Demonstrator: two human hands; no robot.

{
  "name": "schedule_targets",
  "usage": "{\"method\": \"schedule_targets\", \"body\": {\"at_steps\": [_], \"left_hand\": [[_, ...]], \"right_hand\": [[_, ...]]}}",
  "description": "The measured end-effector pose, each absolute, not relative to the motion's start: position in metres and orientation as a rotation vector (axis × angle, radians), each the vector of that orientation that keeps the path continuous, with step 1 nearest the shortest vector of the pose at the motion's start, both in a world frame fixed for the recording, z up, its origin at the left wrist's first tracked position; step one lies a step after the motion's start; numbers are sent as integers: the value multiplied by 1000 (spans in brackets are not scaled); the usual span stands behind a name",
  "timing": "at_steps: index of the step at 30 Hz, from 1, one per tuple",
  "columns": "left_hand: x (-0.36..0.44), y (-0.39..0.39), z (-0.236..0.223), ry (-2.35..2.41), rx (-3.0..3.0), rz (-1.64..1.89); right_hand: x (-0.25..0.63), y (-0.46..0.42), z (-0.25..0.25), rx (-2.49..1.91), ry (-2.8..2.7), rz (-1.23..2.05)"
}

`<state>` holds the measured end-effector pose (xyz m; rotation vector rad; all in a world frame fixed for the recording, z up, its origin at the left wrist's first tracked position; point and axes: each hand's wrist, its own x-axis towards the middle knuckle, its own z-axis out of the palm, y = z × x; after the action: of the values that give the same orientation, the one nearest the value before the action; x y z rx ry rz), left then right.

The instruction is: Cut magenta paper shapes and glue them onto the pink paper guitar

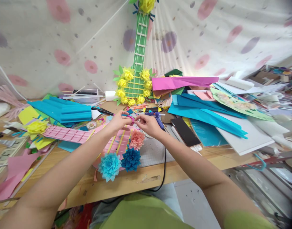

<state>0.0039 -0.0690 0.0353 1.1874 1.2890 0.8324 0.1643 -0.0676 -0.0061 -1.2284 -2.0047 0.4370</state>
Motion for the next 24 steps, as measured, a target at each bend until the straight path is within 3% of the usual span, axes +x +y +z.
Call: {"method": "schedule_targets", "body": {"at_steps": [24], "left_hand": [[3, -66, 33, 1283, 1036, 882]], "right_hand": [[159, -62, -3, -1143, -1587, 1112]]}}
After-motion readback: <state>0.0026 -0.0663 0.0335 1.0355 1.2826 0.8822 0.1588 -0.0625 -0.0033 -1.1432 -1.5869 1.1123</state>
